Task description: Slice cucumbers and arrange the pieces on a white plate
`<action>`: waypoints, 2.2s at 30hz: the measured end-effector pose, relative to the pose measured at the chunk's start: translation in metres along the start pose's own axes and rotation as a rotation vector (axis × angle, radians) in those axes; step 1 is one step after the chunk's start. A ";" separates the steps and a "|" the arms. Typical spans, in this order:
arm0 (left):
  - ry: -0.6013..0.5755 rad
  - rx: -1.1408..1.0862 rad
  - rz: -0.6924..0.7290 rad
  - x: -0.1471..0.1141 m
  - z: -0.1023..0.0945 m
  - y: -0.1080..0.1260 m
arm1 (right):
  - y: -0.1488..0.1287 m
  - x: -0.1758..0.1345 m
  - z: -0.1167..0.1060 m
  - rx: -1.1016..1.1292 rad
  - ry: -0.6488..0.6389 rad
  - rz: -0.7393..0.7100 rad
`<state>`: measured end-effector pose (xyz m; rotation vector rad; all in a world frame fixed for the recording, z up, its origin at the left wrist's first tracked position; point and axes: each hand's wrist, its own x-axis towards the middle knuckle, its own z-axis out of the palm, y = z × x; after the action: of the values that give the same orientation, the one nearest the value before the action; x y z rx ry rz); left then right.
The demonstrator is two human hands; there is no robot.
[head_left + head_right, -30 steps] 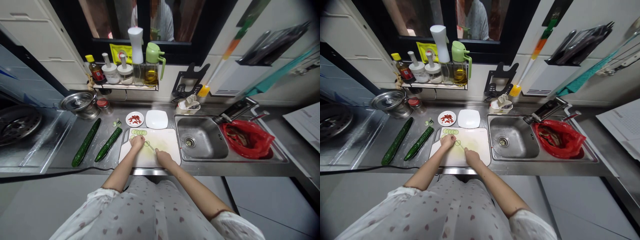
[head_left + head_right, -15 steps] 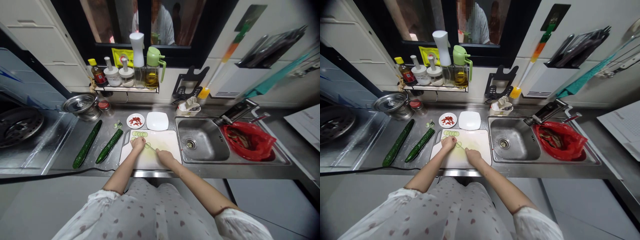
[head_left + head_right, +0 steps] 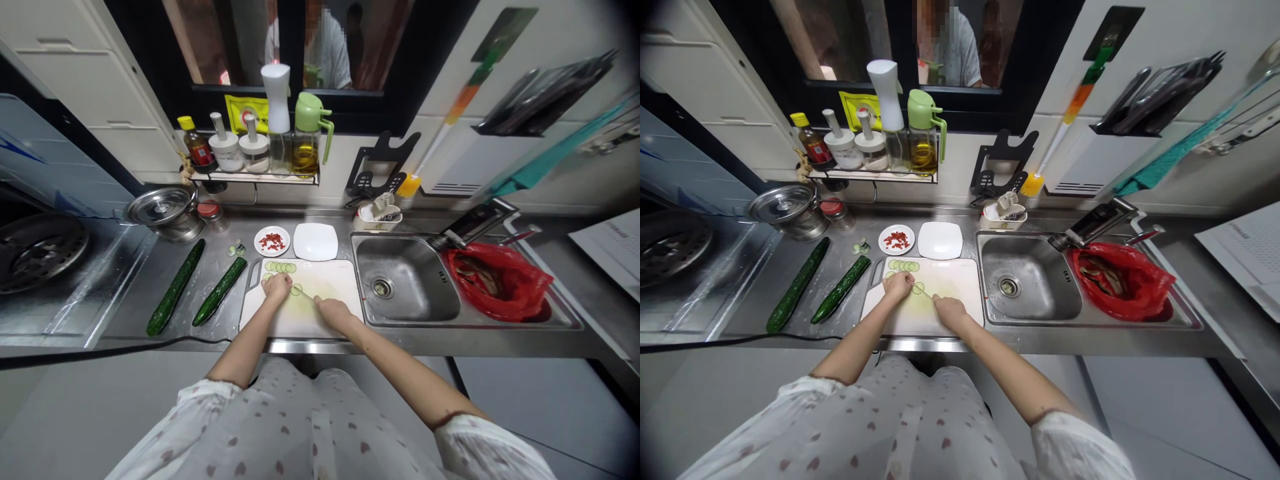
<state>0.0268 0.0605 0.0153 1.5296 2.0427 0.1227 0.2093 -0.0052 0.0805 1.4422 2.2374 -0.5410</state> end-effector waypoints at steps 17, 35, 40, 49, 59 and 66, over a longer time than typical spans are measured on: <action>0.121 0.076 0.133 -0.028 0.011 -0.001 | 0.022 -0.021 0.024 0.312 0.132 0.339; 0.105 -0.066 0.023 -0.037 0.010 0.004 | 0.022 0.002 0.030 0.330 0.127 0.410; 0.122 -0.179 -0.034 -0.045 0.006 -0.013 | 0.022 0.004 0.031 0.319 0.121 0.410; 0.205 -0.221 -0.154 -0.045 -0.008 -0.048 | 0.022 0.005 0.031 0.324 0.102 0.418; 0.271 -0.192 -0.222 -0.030 -0.022 -0.070 | 0.020 0.003 0.027 0.316 0.109 0.407; 0.272 -0.070 -0.184 -0.030 -0.023 -0.069 | 0.020 0.003 0.027 0.326 0.116 0.394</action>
<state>-0.0380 0.0161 0.0185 1.3347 2.3534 0.3428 0.2299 -0.0095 0.0546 2.0640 1.9297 -0.7258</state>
